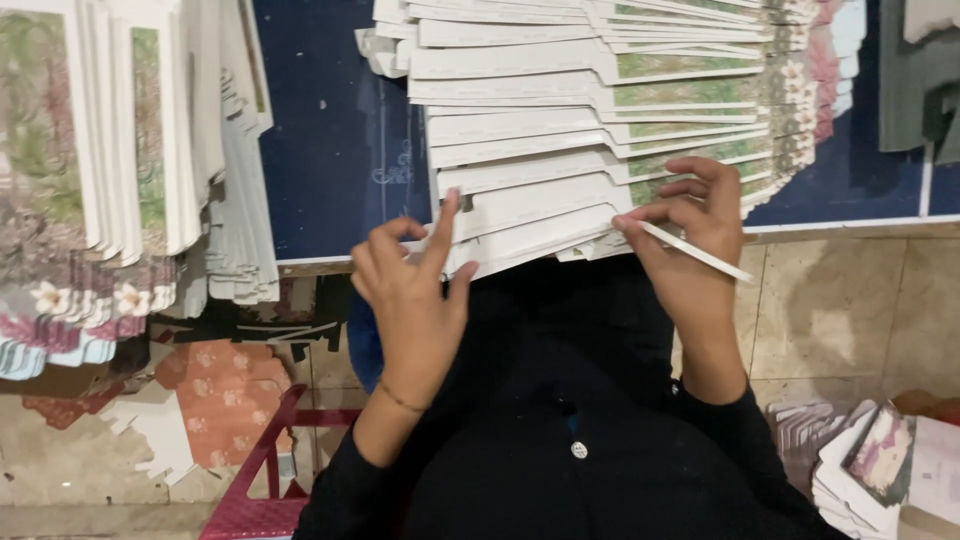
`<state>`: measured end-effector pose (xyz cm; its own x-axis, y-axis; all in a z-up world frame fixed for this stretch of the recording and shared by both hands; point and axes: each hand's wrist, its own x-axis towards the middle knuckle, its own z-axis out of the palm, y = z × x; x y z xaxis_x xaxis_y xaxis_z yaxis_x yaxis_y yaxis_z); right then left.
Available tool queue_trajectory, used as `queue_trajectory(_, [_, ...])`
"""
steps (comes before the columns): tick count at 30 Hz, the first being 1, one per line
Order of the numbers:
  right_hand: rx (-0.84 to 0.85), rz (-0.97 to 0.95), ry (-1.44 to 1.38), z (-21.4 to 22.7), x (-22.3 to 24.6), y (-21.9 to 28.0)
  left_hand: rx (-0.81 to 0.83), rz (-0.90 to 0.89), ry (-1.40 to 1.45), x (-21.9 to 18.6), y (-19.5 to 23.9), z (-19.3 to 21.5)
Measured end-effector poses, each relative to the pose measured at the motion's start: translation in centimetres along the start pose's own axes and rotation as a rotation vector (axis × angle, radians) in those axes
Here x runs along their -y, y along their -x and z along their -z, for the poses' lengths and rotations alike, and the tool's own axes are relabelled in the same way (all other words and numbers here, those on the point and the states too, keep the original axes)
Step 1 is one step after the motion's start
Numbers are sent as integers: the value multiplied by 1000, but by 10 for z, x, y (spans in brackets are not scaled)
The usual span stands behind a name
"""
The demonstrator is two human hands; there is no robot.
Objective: Applying double-sided adhesive tape to a stack of printed paper cards.
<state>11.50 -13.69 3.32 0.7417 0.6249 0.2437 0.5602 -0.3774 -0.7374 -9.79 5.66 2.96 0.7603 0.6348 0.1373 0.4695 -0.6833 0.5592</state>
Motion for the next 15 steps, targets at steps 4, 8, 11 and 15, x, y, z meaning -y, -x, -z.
queue_trajectory(4, [1, -3, 26, -5, 1, 0, -30, -134, -26, -21, -23, -41])
queue_trajectory(8, [-43, 84, 137, 7, 8, -4, 75, -315, 80, -59, -42, -65])
queue_trajectory(11, [-70, 171, 101, 25, 30, -19, 25, -409, -116, -88, -65, -58])
queue_trajectory(15, [-225, 316, 165, 30, 54, -30, -359, -650, -404, -94, -111, -57])
